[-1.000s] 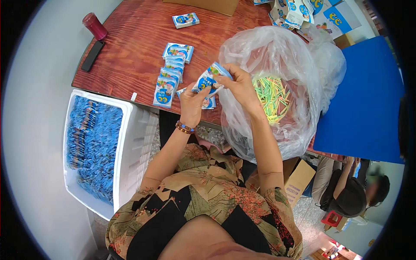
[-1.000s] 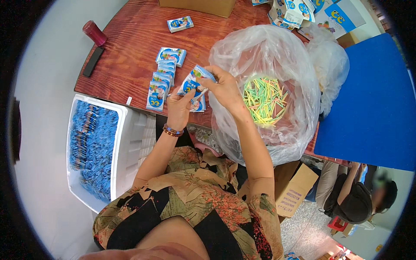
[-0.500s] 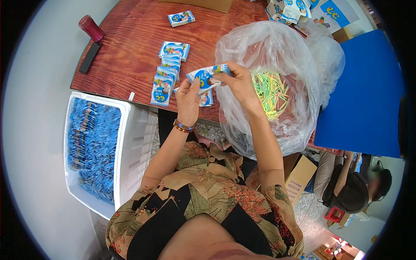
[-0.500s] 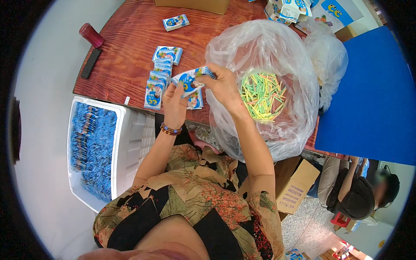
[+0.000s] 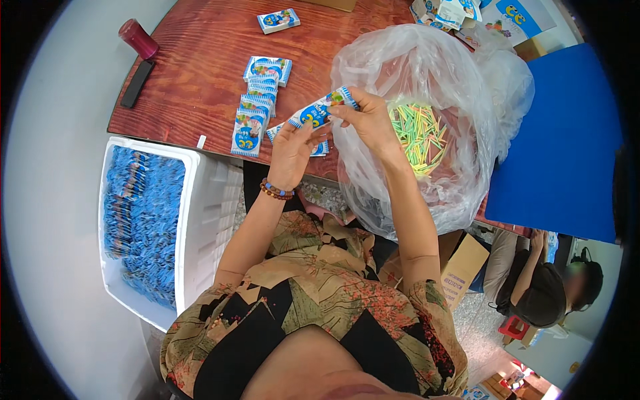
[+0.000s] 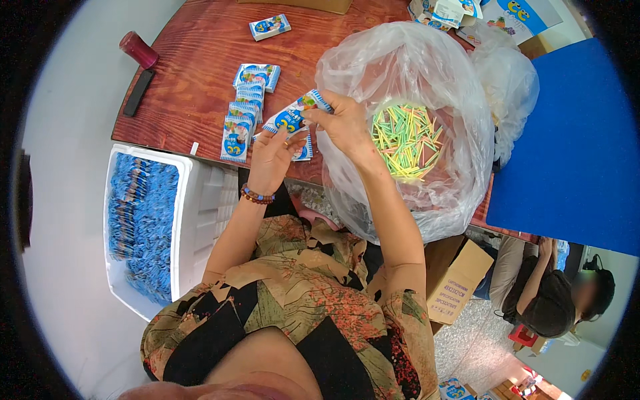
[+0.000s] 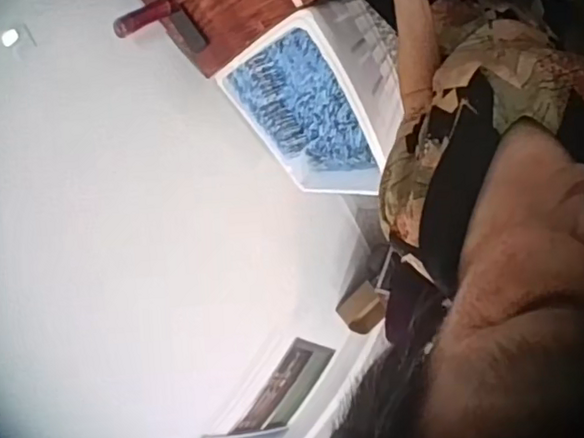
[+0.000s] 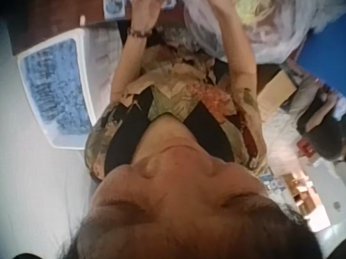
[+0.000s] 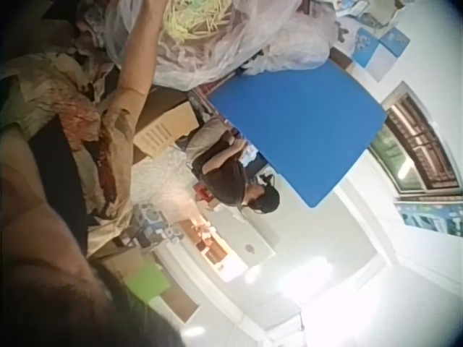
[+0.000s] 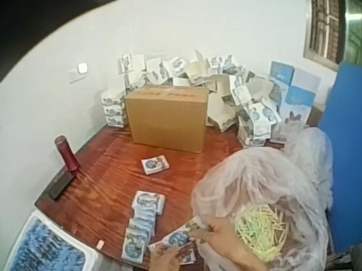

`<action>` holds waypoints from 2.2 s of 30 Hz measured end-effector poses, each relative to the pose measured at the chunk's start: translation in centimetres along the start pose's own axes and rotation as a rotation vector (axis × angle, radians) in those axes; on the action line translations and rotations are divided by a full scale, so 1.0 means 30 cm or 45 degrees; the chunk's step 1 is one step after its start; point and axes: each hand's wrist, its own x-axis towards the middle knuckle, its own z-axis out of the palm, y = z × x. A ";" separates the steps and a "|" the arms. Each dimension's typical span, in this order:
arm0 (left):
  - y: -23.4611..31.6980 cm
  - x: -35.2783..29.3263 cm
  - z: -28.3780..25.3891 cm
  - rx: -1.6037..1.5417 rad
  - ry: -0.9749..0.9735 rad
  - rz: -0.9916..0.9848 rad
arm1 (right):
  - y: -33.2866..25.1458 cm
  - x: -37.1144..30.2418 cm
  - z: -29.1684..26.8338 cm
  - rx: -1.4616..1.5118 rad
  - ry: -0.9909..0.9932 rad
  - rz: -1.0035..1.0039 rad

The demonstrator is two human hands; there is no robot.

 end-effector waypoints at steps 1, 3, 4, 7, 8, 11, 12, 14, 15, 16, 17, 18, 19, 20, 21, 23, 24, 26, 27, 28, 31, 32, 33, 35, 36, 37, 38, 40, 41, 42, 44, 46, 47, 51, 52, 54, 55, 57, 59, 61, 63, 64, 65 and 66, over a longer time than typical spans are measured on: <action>0.003 0.003 -0.007 0.000 0.010 0.003 | -0.010 -0.003 0.012 0.004 -0.009 0.004; 0.020 0.019 -0.019 0.319 0.098 0.204 | -0.049 0.003 0.047 0.244 -0.045 -0.020; 0.024 0.016 -0.019 0.273 0.127 0.284 | -0.046 0.007 0.050 0.249 -0.062 -0.022; 0.017 0.014 -0.045 0.231 0.183 0.318 | -0.041 0.024 0.058 0.115 -0.108 0.161; 0.014 0.001 -0.038 0.174 0.197 0.304 | -0.045 0.026 0.070 0.092 -0.082 0.104; 0.023 -0.035 -0.068 0.177 0.308 0.306 | -0.052 0.051 0.133 0.090 -0.051 0.122; 0.021 -0.049 -0.108 0.184 0.344 0.461 | -0.037 0.072 0.161 -0.007 -0.134 0.097; 0.050 -0.097 -0.193 0.622 0.563 0.694 | -0.027 0.105 0.231 -0.155 -0.206 0.143; 0.062 -0.117 -0.208 0.784 0.660 0.860 | -0.006 0.119 0.261 -0.152 -0.205 0.140; 0.080 -0.130 -0.232 0.788 0.656 0.861 | 0.036 0.134 0.291 -0.238 -0.250 0.114; 0.100 -0.143 -0.266 1.183 0.712 0.900 | 0.061 0.150 0.328 -0.324 -0.302 0.088; 0.109 -0.144 -0.279 1.579 0.751 0.923 | 0.060 0.160 0.353 -0.435 -0.350 0.133; 0.108 -0.137 -0.283 1.578 0.744 0.921 | 0.086 0.168 0.377 -0.436 -0.344 0.135; 0.112 -0.138 -0.283 1.826 0.738 0.844 | 0.099 0.169 0.409 -0.490 -0.319 0.107; 0.113 -0.137 -0.284 2.070 0.723 0.757 | 0.113 0.170 0.431 -0.546 -0.292 0.079; 0.107 -0.113 -0.311 2.219 0.691 0.734 | 0.129 0.164 0.448 -0.663 -0.252 0.066; 0.105 -0.104 -0.312 2.390 0.709 0.736 | 0.132 0.162 0.450 -0.634 -0.239 0.068; 0.101 -0.088 -0.317 2.562 0.716 0.730 | 0.138 0.160 0.446 -0.605 -0.222 0.077; 0.097 -0.081 -0.322 2.702 0.724 0.682 | 0.142 0.159 0.439 -0.606 -0.174 0.040; 0.094 -0.073 -0.325 2.842 0.730 0.631 | 0.147 0.157 0.431 -0.607 -0.126 0.004; 0.086 -0.030 -0.317 2.884 0.737 0.642 | 0.161 0.153 0.350 -0.329 0.112 -0.138; 0.086 -0.016 -0.320 2.887 0.726 0.640 | 0.133 0.140 0.314 -0.285 0.180 -0.210; 0.090 -0.005 -0.323 2.896 0.740 0.629 | 0.125 0.118 0.287 -0.282 0.187 -0.205; 0.095 0.026 -0.327 2.911 0.744 0.618 | 0.119 0.066 0.237 -0.634 0.220 -0.248; 0.100 0.044 -0.326 2.934 0.763 0.625 | 0.120 0.040 0.213 -0.797 0.088 -0.181; 0.106 0.056 -0.326 2.958 0.785 0.632 | 0.117 0.016 0.205 -0.792 0.092 -0.178; 0.107 0.067 -0.326 2.944 0.758 0.567 | 0.113 -0.003 0.190 -0.980 0.057 -0.233; 0.110 0.082 -0.336 2.904 0.732 0.588 | 0.102 -0.014 0.171 -1.165 0.027 -0.290; 0.108 0.086 -0.344 2.861 0.707 0.602 | 0.096 -0.013 0.162 -1.308 -0.005 -0.191; 0.106 0.086 -0.353 2.866 0.697 0.608 | 0.094 -0.012 0.156 -1.448 -0.041 -0.091; 0.106 0.083 -0.357 2.800 0.660 0.547 | 0.126 -0.007 0.146 -1.440 -0.069 -0.053; 0.108 0.079 -0.346 2.756 0.663 0.527 | 0.163 -0.004 0.133 -1.435 -0.098 -0.016; 0.110 0.074 -0.339 2.708 0.681 0.496 | 0.168 -0.005 0.129 -1.349 -0.096 -0.008; 0.115 0.067 -0.335 2.691 0.687 0.583 | 0.166 0.009 0.119 -1.158 -0.112 0.067; 0.118 0.063 -0.334 2.702 0.700 0.593 | 0.165 0.011 0.120 -1.159 -0.109 0.070; 0.116 0.062 -0.332 2.712 0.723 0.620 | 0.166 0.013 0.116 -1.141 -0.079 0.002; 0.116 0.064 -0.331 2.709 0.714 0.622 | 0.172 0.015 0.111 -1.145 -0.073 0.007; 0.118 0.066 -0.329 2.697 0.712 0.649 | 0.181 0.018 0.105 -1.083 -0.002 -0.178; 0.117 0.068 -0.332 2.674 0.703 0.690 | 0.179 0.015 0.102 -1.091 0.024 -0.231; 0.119 0.069 -0.349 2.652 0.698 0.733 | 0.178 0.017 0.104 -1.097 0.050 -0.287; 0.117 0.069 -0.364 2.671 0.679 0.776 | 0.188 0.018 0.105 -1.000 0.010 -0.159; 0.115 0.074 -0.369 2.670 0.674 0.781 | 0.192 0.021 0.105 -1.001 0.016 -0.159; 0.114 0.076 -0.363 2.714 0.723 0.714 | 0.194 0.023 0.104 -0.899 -0.005 -0.177; 0.115 0.077 -0.356 2.755 0.775 0.648 | 0.196 0.023 0.105 -0.797 -0.027 -0.196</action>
